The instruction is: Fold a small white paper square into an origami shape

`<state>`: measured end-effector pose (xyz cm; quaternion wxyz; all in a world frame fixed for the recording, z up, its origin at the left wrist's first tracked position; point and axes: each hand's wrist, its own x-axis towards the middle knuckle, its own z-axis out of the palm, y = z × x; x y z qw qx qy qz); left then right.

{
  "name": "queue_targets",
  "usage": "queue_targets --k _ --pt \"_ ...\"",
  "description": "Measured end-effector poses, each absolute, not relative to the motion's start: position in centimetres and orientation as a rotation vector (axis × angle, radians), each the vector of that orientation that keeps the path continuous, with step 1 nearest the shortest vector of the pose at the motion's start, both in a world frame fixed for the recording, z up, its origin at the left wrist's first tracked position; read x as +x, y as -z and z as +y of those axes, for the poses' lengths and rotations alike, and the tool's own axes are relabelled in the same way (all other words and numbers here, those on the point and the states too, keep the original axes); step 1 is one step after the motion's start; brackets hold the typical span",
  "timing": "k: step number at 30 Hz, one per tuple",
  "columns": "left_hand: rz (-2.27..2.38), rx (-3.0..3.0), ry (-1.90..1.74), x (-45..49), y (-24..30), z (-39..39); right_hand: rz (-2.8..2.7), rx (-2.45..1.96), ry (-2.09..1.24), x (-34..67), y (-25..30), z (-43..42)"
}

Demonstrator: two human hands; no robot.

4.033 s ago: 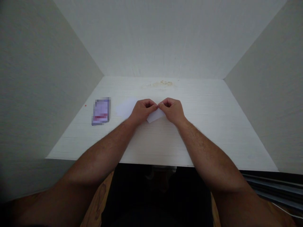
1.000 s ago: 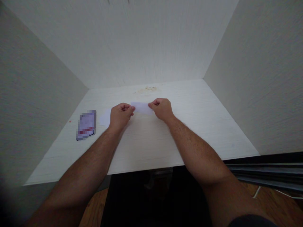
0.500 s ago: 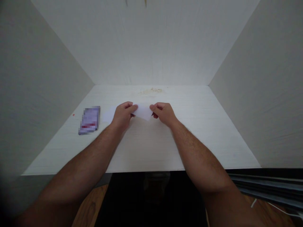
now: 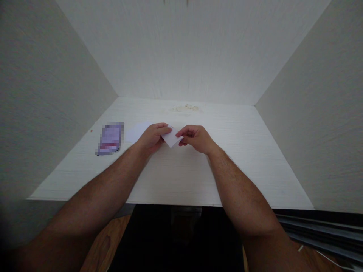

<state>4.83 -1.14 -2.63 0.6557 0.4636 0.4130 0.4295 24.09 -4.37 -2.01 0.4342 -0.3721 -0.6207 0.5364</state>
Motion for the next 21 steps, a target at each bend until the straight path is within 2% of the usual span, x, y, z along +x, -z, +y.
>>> queue_targets --k 11,21 --pt "1.041 1.309 -1.04 4.9 3.9 -0.7 -1.606 -1.011 -1.323 24.0 1.2 -4.8" --pt "1.046 1.444 -1.056 5.2 3.7 -1.0 -1.566 -1.257 -1.04 23.9 1.9 -4.3"
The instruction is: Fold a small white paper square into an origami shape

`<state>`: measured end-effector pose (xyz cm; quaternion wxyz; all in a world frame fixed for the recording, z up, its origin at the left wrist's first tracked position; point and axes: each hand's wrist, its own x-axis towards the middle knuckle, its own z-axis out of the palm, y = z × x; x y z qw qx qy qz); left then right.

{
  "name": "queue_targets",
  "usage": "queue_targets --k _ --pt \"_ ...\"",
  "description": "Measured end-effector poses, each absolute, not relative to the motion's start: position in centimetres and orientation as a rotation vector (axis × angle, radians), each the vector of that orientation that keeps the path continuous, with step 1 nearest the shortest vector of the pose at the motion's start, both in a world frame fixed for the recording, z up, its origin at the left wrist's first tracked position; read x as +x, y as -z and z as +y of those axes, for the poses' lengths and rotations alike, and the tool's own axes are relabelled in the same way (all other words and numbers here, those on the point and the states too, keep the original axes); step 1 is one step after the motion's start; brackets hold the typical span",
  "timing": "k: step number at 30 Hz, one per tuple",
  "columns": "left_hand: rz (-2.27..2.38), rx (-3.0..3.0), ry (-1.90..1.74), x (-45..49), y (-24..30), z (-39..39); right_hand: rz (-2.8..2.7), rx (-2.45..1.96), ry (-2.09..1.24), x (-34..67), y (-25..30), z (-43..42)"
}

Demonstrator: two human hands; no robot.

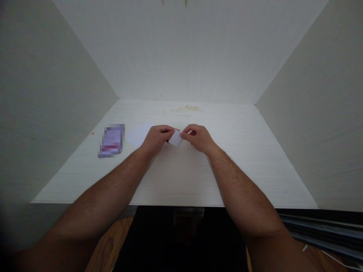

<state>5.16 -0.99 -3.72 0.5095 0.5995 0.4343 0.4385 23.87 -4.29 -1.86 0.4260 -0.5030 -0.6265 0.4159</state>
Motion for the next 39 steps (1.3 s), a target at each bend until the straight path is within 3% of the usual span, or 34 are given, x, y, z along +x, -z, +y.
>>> queue_targets --k 39 --pt "1.031 1.421 -1.01 5.64 2.82 -1.81 -1.577 -1.401 -0.856 23.85 1.96 -4.13"
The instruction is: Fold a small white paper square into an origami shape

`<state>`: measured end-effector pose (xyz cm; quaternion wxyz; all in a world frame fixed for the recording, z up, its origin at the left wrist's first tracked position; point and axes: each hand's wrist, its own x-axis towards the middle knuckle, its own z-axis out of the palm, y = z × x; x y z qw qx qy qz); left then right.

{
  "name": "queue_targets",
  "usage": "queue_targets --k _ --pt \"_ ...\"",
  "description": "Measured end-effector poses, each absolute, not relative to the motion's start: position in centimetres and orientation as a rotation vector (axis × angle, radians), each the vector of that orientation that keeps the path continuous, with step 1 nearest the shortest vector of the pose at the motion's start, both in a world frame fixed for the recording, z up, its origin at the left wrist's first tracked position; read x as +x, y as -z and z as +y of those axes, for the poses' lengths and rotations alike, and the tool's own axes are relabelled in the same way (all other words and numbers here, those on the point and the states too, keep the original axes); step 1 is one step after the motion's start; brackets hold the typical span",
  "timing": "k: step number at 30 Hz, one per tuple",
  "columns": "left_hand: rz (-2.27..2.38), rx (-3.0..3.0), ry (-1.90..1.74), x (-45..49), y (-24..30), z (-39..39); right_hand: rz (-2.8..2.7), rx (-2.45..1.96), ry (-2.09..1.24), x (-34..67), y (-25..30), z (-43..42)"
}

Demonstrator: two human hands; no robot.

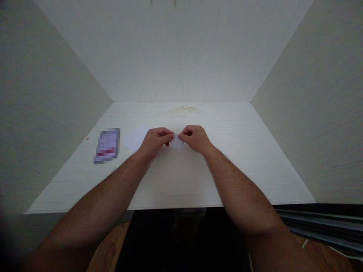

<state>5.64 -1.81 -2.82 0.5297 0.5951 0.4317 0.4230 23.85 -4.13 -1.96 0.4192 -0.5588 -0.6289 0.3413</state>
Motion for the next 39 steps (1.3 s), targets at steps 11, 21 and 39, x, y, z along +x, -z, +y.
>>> queue_targets --k 11,21,39 --pt "1.131 1.431 -1.093 5.9 2.7 -1.9 -1.602 -1.435 -0.845 23.7 2.0 -4.2" --pt "1.062 1.353 -1.23 6.3 3.2 -2.2 -1.397 -1.27 -0.94 22.8 2.5 -4.1" --pt "1.098 1.291 -1.308 6.5 3.2 -2.3 -1.313 -1.292 -0.965 22.7 1.9 -4.3"
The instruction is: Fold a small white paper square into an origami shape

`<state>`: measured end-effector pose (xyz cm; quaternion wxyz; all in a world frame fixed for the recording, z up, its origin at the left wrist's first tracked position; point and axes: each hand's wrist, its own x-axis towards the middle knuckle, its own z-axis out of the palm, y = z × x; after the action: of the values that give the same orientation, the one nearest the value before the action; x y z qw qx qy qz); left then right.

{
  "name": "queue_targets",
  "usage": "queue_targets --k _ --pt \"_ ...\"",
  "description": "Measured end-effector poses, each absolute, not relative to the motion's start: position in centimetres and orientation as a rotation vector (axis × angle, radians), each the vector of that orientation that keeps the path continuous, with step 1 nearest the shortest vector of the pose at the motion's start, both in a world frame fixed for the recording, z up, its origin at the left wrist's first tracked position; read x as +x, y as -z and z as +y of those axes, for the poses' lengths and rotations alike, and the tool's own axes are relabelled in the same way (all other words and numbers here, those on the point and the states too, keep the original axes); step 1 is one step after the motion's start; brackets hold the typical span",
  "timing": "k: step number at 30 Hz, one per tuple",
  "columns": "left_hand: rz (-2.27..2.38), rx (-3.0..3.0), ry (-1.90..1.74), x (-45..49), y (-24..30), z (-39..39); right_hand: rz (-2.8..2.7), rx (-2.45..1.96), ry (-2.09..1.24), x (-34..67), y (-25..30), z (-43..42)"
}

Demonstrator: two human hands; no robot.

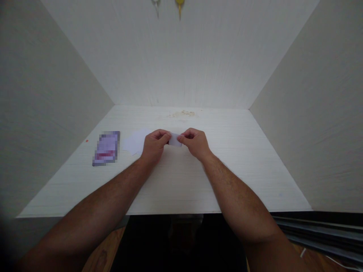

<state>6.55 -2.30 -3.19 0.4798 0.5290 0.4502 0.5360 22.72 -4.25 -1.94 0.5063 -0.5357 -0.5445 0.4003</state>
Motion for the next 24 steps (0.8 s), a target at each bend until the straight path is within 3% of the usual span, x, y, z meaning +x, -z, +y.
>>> queue_targets --k 24 --pt "1.163 1.251 -1.378 6.95 2.88 -2.46 -1.384 -1.419 -0.916 22.72 1.79 -4.36"
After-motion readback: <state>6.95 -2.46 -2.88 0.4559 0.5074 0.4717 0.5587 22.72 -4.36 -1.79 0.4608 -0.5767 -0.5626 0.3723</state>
